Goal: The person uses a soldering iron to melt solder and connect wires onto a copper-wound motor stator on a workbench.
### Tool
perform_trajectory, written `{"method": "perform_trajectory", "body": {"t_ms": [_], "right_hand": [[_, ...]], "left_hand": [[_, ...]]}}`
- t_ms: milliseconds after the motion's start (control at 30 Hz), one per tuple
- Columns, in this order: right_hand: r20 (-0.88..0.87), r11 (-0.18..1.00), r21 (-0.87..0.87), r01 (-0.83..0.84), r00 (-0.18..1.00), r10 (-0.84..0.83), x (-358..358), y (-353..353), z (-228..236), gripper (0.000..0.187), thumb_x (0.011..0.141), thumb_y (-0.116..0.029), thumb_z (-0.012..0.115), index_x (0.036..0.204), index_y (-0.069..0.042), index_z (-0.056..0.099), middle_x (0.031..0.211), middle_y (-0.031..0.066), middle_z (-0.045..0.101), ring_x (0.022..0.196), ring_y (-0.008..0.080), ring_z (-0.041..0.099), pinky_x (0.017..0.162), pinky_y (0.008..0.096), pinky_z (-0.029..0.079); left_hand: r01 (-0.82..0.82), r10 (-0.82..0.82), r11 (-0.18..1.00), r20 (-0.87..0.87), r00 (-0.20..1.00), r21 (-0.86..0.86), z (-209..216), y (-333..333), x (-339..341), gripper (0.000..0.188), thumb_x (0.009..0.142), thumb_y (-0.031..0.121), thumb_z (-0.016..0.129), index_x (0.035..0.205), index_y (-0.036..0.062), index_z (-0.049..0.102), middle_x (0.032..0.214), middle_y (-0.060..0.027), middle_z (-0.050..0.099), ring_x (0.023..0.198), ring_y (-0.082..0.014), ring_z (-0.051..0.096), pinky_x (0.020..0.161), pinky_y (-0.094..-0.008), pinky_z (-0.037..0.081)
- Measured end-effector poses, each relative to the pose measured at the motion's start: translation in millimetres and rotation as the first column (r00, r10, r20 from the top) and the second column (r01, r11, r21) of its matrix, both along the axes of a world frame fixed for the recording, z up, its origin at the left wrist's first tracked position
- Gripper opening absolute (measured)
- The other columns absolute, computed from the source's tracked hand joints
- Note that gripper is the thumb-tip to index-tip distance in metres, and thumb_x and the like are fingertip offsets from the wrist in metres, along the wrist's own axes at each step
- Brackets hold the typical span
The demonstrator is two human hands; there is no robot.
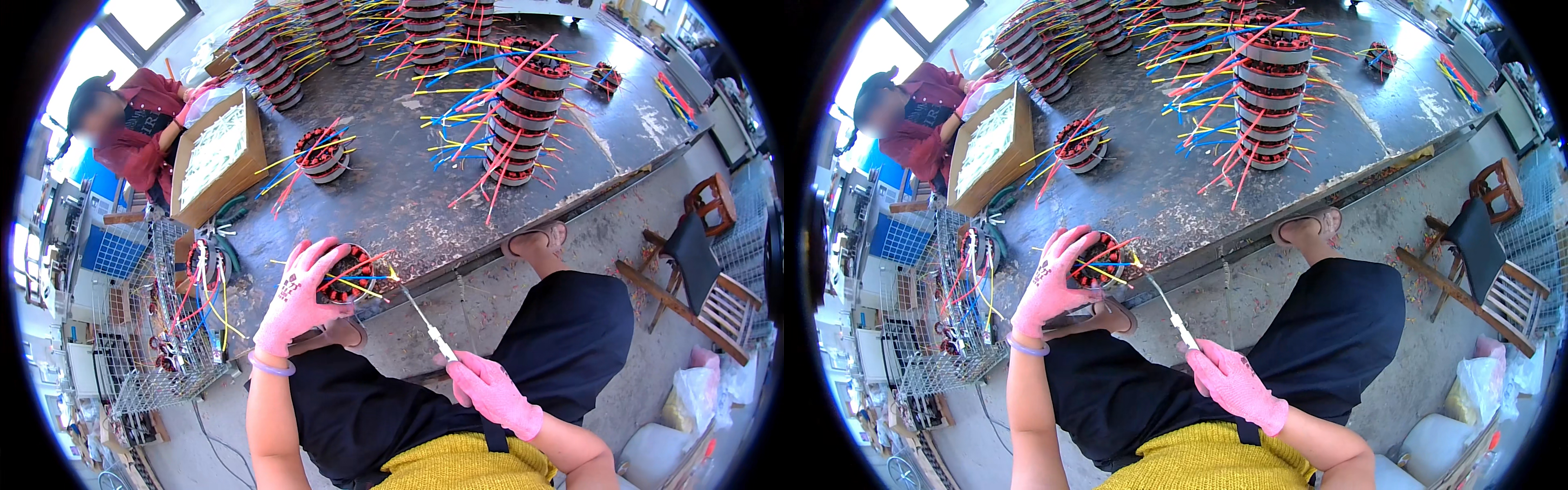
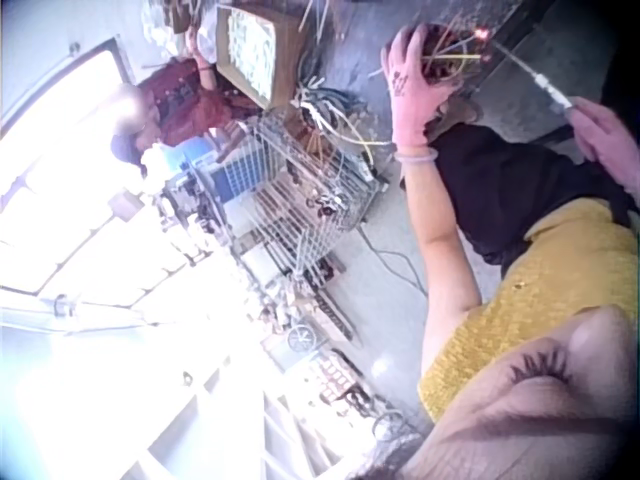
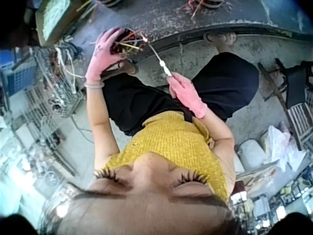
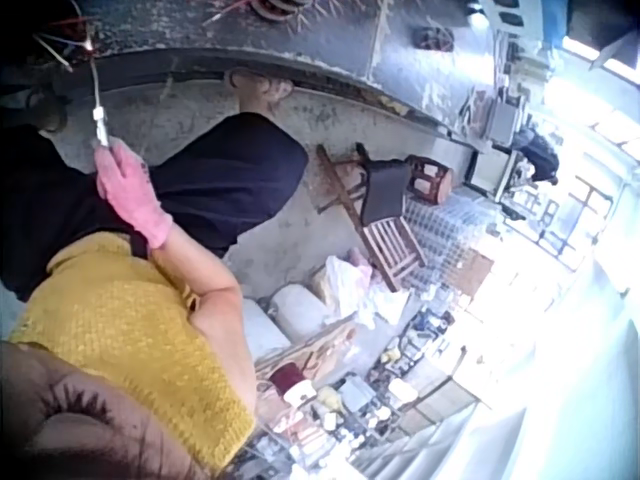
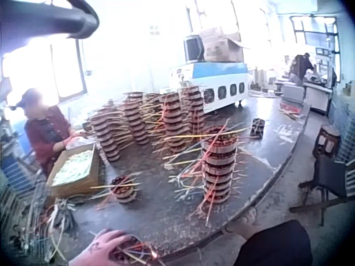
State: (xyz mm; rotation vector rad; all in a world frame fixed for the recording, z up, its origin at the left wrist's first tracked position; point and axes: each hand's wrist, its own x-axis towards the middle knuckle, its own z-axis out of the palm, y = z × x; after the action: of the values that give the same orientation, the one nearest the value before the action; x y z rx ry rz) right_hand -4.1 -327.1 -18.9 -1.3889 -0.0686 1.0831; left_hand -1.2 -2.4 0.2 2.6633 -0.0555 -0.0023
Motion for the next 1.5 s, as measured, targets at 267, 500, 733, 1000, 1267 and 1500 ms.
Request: {"method": "perform_trajectory", "body": {"t_ms": [267, 500, 733, 1000, 1267, 1500], "right_hand": [[-0.014, 1.000, -0.022, 0.008, 1.000, -0.009, -0.7, -0.4, 2.0, 0.036, 0.104, -0.023, 0.048, 0.129, 0.001, 0.059, 0.065, -0.0029, 0.048, 0.058, 0.0058, 0.041, 0.054, 0.0230, 0.034], [0.000, 1.000, -0.007, -0.012, 1.000, 0.012, 0.0, -0.9, -2.1, 0.033, 0.104, -0.024, 0.048, 0.122, 0.001, 0.059, 0.066, -0.0024, 0.048, 0.058, 0.0056, 0.043, 0.054, 0.0246, 0.037], [0.019, 1.000, -0.011, -0.007, 1.000, 0.007, 0.2, -1.3, 1.8, 0.032, 0.105, -0.025, 0.047, 0.121, 0.001, 0.059, 0.066, -0.0017, 0.048, 0.058, 0.0058, 0.044, 0.054, 0.0255, 0.038], [0.022, 1.000, 0.001, -0.025, 0.999, 0.025, -0.2, -2.6, -4.7, 0.037, 0.105, -0.028, 0.047, 0.126, 0.000, 0.058, 0.066, -0.0013, 0.049, 0.058, 0.0058, 0.044, 0.054, 0.0255, 0.038], [0.058, 0.999, -0.016, -0.044, 0.997, 0.045, 1.3, -3.6, 0.0, 0.037, 0.105, -0.027, 0.047, 0.127, 0.000, 0.058, 0.066, -0.0011, 0.050, 0.057, 0.0058, 0.044, 0.053, 0.0254, 0.038], [0.027, 1.000, -0.002, -0.021, 0.999, 0.021, 0.1, -3.4, -5.2, 0.036, 0.105, -0.027, 0.047, 0.126, 0.000, 0.058, 0.065, -0.0016, 0.049, 0.057, 0.0053, 0.044, 0.053, 0.0245, 0.037]], "left_hand": [[0.015, -0.015, 1.000, -0.001, 1.000, 0.003, -1.2, 1.2, 1.2, 0.093, 0.056, 0.019, 0.088, 0.141, 0.0141, 0.050, 0.149, -0.0112, 0.044, 0.142, -0.0429, 0.031, 0.118, -0.0509, 0.027], [0.008, -0.008, 1.000, -0.008, 1.000, 0.001, -1.6, 1.6, 0.8, 0.093, 0.057, 0.019, 0.088, 0.142, 0.0141, 0.050, 0.149, -0.0109, 0.044, 0.142, -0.0428, 0.031, 0.118, -0.0506, 0.027], [-0.020, 0.020, 1.000, -0.017, 1.000, 0.007, -1.6, 1.8, -1.7, 0.092, 0.058, 0.019, 0.087, 0.142, 0.0145, 0.050, 0.150, -0.0108, 0.043, 0.143, -0.0432, 0.030, 0.118, -0.0504, 0.027], [-0.023, 0.024, 1.000, -0.027, 0.999, 0.007, -2.5, 0.9, -0.4, 0.092, 0.058, 0.019, 0.087, 0.142, 0.0143, 0.050, 0.151, -0.0107, 0.042, 0.143, -0.0427, 0.030, 0.118, -0.0505, 0.027], [-0.019, 0.019, 1.000, 0.004, 1.000, 0.007, -2.6, 0.3, -0.7, 0.091, 0.058, 0.021, 0.088, 0.141, 0.0155, 0.051, 0.147, -0.0131, 0.045, 0.140, -0.0415, 0.034, 0.120, -0.0503, 0.024], [0.012, -0.013, 1.000, 0.030, 0.999, 0.008, -1.1, -0.2, 0.4, 0.090, 0.058, 0.021, 0.087, 0.140, 0.0136, 0.051, 0.146, -0.0130, 0.046, 0.139, -0.0390, 0.036, 0.121, -0.0495, 0.023]]}}
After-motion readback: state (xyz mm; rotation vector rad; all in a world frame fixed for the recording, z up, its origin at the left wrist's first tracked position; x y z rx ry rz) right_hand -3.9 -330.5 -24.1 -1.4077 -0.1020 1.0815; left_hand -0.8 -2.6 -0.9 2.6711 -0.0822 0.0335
